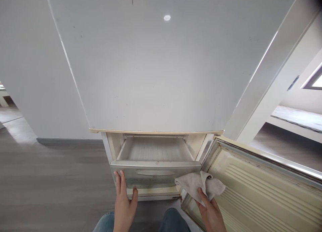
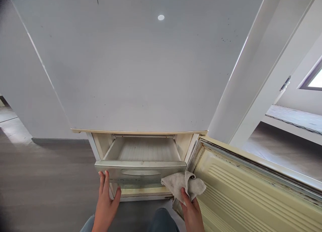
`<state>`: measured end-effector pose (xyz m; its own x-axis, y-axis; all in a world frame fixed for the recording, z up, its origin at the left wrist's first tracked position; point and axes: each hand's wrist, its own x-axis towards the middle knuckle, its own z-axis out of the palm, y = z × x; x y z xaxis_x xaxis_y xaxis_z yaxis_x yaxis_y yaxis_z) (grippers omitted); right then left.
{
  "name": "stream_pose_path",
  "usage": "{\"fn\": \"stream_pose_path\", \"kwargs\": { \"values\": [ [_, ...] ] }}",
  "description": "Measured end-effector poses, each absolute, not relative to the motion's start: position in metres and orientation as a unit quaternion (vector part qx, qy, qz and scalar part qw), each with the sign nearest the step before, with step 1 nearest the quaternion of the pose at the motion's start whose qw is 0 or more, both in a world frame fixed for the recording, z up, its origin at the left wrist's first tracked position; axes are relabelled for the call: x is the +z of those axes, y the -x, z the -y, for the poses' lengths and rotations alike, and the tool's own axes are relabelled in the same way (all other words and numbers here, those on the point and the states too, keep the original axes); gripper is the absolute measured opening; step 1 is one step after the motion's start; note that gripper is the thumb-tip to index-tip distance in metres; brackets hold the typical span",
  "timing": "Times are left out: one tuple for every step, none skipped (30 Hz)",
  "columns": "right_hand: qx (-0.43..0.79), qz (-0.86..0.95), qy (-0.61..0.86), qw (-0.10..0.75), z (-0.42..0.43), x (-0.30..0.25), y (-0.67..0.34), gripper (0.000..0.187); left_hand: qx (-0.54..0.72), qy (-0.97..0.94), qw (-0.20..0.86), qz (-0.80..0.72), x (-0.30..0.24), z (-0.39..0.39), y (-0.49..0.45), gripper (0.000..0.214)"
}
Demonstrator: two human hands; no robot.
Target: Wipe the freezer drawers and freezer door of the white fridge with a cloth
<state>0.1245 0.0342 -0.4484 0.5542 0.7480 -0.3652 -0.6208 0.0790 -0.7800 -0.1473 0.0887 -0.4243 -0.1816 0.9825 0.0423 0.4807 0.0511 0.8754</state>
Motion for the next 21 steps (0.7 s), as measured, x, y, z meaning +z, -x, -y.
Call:
{"fn": "stream_pose_path", "kwargs": {
  "values": [
    [0.467,0.076,0.49,0.732,-0.037,-0.451,-0.126,0.062,0.402,-0.562,0.306,-0.655,-0.424,-0.091,0.147,0.08],
    [0.467,0.086,0.488,0.732,-0.041,-0.452,-0.126,0.06,0.399,-0.565,0.302,-0.656,-0.424,-0.093,0.147,0.079],
    [0.468,0.096,0.486,0.732,-0.046,-0.453,-0.127,0.058,0.395,-0.568,0.297,-0.658,-0.423,-0.096,0.147,0.079],
    [0.47,0.106,0.483,0.731,-0.051,-0.452,-0.128,0.056,0.39,-0.574,0.295,-0.657,-0.422,-0.1,0.146,0.078],
    [0.472,0.117,0.481,0.729,-0.058,-0.451,-0.128,0.054,0.386,-0.58,0.293,-0.655,-0.421,-0.105,0.145,0.078],
    [0.472,0.128,0.48,0.728,-0.065,-0.449,-0.129,0.054,0.384,-0.588,0.289,-0.651,-0.42,-0.11,0.144,0.078],
    [0.47,0.14,0.478,0.728,-0.073,-0.447,-0.129,0.054,0.384,-0.596,0.282,-0.646,-0.419,-0.117,0.143,0.079],
    [0.468,0.15,0.477,0.729,-0.081,-0.446,-0.13,0.053,0.385,-0.604,0.272,-0.643,-0.418,-0.124,0.143,0.08],
    [0.466,0.159,0.475,0.729,-0.089,-0.444,-0.13,0.053,0.385,-0.612,0.262,-0.639,-0.418,-0.131,0.142,0.079],
    [0.464,0.164,0.473,0.731,-0.097,-0.443,-0.131,0.053,0.381,-0.62,0.253,-0.638,-0.418,-0.139,0.142,0.079],
    [0.463,0.167,0.47,0.733,-0.105,-0.442,-0.132,0.053,0.377,-0.626,0.245,-0.637,-0.418,-0.146,0.142,0.079],
    [0.464,0.17,0.467,0.733,-0.112,-0.441,-0.133,0.052,0.375,-0.632,0.24,-0.635,-0.419,-0.154,0.142,0.079],
    [0.466,0.176,0.464,0.733,-0.119,-0.441,-0.134,0.05,0.374,-0.637,0.235,-0.632,-0.42,-0.161,0.143,0.079],
    [0.469,0.183,0.461,0.731,-0.125,-0.442,-0.135,0.049,0.375,-0.64,0.231,-0.63,-0.421,-0.168,0.143,0.079],
    [0.472,0.189,0.459,0.729,-0.13,-0.442,-0.136,0.048,0.375,-0.643,0.228,-0.627,-0.421,-0.173,0.144,0.079],
    [0.474,0.194,0.458,0.727,-0.135,-0.443,-0.137,0.047,0.374,-0.646,0.226,-0.626,-0.422,-0.178,0.144,0.079],
    [0.476,0.197,0.457,0.725,-0.139,-0.443,-0.139,0.047,0.373,-0.647,0.226,-0.625,-0.422,-0.182,0.145,0.079],
    [0.477,0.198,0.457,0.724,-0.143,-0.444,-0.14,0.048,0.371,-0.649,0.225,-0.625,-0.422,-0.185,0.145,0.08],
    [0.476,0.2,0.457,0.725,-0.146,-0.444,-0.142,0.049,0.369,-0.651,0.225,-0.624,-0.421,-0.188,0.144,0.081],
    [0.474,0.204,0.457,0.724,-0.148,-0.443,-0.143,0.05,0.368,-0.654,0.223,-0.622,-0.42,-0.189,0.144,0.081],
    [0.473,0.208,0.457,0.724,-0.15,-0.443,-0.145,0.051,0.368,-0.658,0.222,-0.619,-0.419,-0.189,0.143,0.08]
  ]
}}
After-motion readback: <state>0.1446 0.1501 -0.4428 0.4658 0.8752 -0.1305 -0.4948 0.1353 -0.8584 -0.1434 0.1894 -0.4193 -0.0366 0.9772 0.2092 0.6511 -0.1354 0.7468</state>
